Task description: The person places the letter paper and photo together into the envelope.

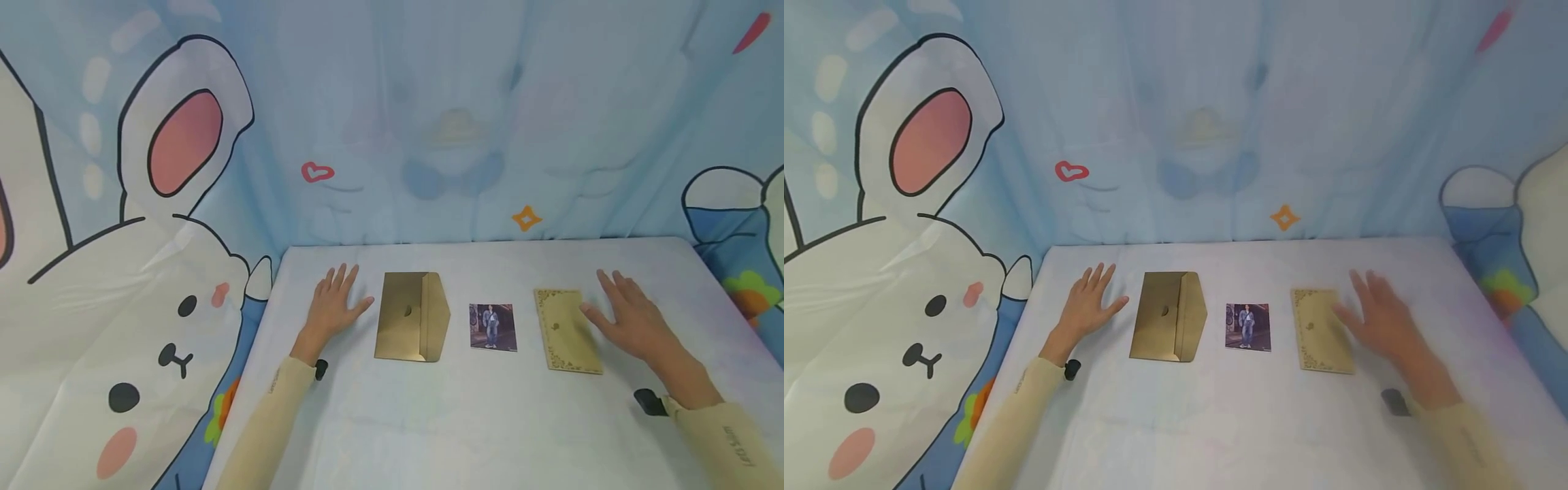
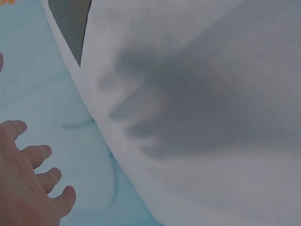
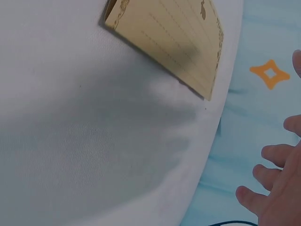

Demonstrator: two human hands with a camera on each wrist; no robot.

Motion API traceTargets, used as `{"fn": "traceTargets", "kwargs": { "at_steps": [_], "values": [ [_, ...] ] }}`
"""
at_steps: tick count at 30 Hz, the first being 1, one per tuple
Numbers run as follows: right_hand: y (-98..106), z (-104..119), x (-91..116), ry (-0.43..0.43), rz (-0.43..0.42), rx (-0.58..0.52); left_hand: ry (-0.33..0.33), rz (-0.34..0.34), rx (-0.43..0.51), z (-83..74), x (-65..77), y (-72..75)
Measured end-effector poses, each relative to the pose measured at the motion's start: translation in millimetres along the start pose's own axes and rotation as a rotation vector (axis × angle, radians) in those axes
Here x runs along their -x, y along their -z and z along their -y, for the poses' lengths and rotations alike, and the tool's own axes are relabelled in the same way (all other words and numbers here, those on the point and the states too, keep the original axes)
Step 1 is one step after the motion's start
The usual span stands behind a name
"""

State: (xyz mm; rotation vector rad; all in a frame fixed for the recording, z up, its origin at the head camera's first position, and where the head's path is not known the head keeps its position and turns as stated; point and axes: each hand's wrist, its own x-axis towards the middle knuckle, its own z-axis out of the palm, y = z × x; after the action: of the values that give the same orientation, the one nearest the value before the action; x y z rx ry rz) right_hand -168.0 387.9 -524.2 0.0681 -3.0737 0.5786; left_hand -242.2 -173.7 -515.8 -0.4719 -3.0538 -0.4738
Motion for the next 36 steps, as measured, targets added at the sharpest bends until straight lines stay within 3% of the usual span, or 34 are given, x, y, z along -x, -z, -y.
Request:
{"fn": "traceTargets", "kwargs": {
  "at_steps": [13,23,36],
  "values": [
    [-16.2,14.6,-1.7,0.048,0.001,0.0,-0.003,0.011,-0.021,-4.6,0.7,-10.6],
    [-22.9,33.6,-7.8,0.079,0.014,-0.013,-0.023,-0.018,0.005,-14.3,-2.4,-15.2],
    [-32.8,46.4,-6.0,0.101,-0.005,-0.008,-0.038,0.025,-0.043,-25.6,-4.6,-14.3]
  ]
}}
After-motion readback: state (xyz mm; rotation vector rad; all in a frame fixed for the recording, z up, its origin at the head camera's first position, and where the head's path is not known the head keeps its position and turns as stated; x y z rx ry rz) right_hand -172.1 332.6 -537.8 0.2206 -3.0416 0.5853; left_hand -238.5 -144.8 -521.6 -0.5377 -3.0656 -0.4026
